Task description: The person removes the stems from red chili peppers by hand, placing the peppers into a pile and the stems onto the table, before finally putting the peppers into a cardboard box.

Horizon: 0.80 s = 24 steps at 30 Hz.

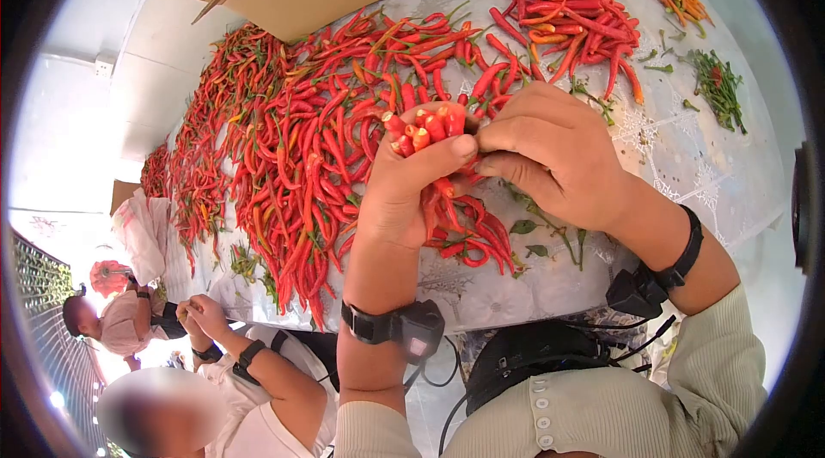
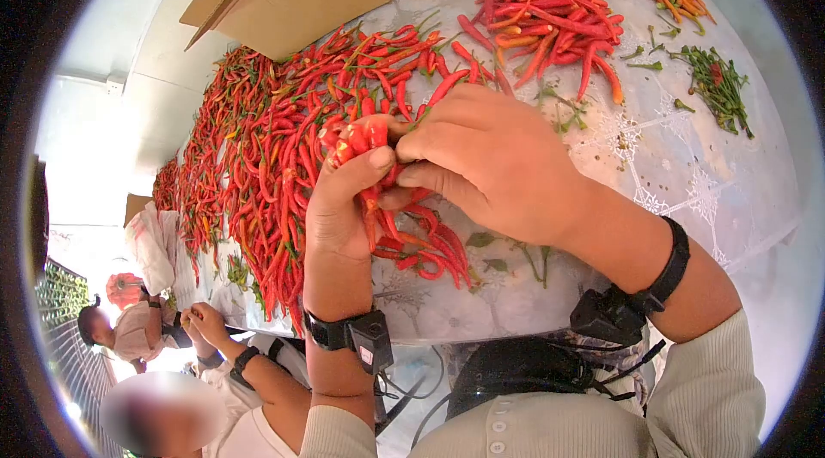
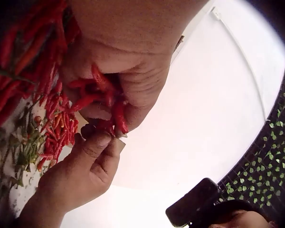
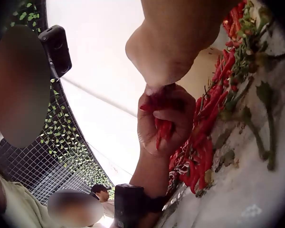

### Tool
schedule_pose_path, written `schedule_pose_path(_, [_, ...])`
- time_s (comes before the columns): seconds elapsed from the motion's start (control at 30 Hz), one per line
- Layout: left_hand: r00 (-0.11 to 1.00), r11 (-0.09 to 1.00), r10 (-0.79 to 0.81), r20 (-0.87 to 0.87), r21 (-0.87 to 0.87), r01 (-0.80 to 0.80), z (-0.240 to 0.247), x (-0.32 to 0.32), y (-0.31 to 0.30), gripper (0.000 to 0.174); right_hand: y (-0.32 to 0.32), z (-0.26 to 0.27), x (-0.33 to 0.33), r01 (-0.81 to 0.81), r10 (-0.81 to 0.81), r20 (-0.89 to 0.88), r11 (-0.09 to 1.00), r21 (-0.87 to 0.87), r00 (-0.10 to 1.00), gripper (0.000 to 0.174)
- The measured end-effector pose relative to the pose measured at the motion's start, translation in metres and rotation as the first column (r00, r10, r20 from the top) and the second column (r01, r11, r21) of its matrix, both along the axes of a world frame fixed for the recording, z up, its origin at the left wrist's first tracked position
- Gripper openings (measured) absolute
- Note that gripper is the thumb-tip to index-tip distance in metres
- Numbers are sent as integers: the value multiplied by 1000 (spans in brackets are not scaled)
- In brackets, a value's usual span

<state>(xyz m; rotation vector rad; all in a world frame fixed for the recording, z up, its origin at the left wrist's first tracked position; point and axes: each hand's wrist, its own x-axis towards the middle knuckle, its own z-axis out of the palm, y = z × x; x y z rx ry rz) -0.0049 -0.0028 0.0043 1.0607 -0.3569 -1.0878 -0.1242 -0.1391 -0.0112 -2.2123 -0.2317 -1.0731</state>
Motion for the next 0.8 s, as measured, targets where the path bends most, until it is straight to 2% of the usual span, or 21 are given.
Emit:
schedule_pose_path(0.07, [999, 999, 41, 15, -28, -40, -6, 3, 2, 28, -1, 3, -1, 24, -24, -16, 1000, 18, 1000, 18])
schedule_pose_path(0.17, [995, 969, 6, -103, -244, -31, -7, 11, 6, 23, -6, 4, -1, 169, -167, -65, 985, 25, 984, 18])
schedule_pose_path(0.27, [952, 910, -55, -303, -408, -77, -12, 19, 6, 19, -19, -14, 6, 333, -332, -109, 943, -11, 937, 18])
schedule_pose_path(0.33, [943, 913, 5, -333, -382, -140, -6, 15, 5, 16, -24, -19, 6, 401, -407, -148, 913, -69, 901, 20])
schedule_pose_path(0.4, [940, 919, 67, -335, -345, -188, -3, 13, 6, 16, -26, -23, 6, 383, -402, -197, 915, -126, 894, 24])
schedule_pose_path(0.53, [914, 913, 18, -406, -366, -180, -3, 14, 7, 16, -22, -26, 5, 351, -412, -342, 908, -226, 845, 27])
schedule_pose_path(0.6, [894, 906, -14, -448, -384, -178, -4, 15, 8, 16, -23, -25, 4, 326, -392, -360, 917, -230, 847, 26])
schedule_pose_path(0.73, [908, 892, -87, -410, -439, -113, -7, 19, 10, 14, -23, -20, 2, 272, -339, -443, 939, -209, 830, 24])
schedule_pose_path(0.8, [925, 892, -123, -361, -449, -56, -8, 19, 10, 13, -22, -20, 4, 282, -321, -337, 946, -161, 885, 21])
